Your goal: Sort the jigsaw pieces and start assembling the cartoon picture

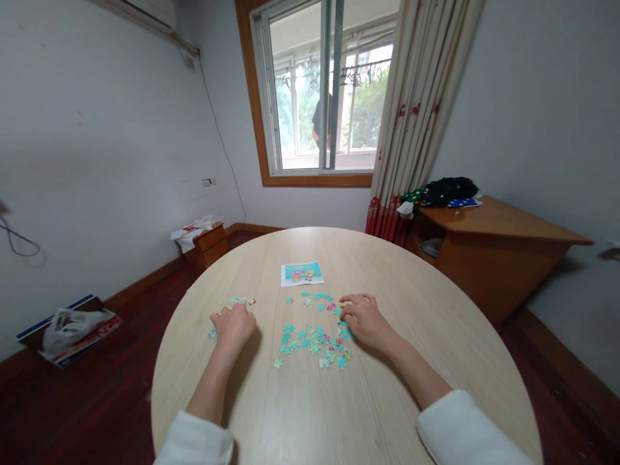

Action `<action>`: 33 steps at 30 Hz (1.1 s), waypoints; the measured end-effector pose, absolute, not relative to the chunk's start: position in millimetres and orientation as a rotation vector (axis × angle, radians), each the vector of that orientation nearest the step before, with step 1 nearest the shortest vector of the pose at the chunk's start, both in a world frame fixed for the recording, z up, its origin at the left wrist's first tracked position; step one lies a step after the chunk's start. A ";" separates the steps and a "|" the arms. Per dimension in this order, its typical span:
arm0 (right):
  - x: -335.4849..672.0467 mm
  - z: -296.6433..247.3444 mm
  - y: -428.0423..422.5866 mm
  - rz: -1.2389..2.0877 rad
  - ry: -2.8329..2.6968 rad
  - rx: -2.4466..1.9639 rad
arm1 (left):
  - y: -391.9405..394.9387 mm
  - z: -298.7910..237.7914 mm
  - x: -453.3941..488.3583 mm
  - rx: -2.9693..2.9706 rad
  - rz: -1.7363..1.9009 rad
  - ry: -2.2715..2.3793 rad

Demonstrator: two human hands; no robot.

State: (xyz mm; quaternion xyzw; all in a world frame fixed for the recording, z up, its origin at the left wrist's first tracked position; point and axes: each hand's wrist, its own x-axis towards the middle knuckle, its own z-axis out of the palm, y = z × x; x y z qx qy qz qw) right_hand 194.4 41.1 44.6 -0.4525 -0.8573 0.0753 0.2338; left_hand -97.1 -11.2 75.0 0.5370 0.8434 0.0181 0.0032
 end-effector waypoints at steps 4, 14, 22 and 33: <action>192.2 45.6 36.7 0.284 -2.427 -1.217 | -12.9 75.8 -100.2 1.674 0.198 2.659; 188.4 46.0 35.4 0.194 -2.328 -1.165 | -7.0 45.7 -60.2 2.095 0.649 2.108; 188.5 47.3 29.5 0.277 -2.518 -1.220 | -9.1 51.0 -61.5 2.050 0.858 2.072; 176.5 27.2 32.8 0.148 -2.484 -1.189 | -17.1 49.3 -26.5 2.252 0.667 1.475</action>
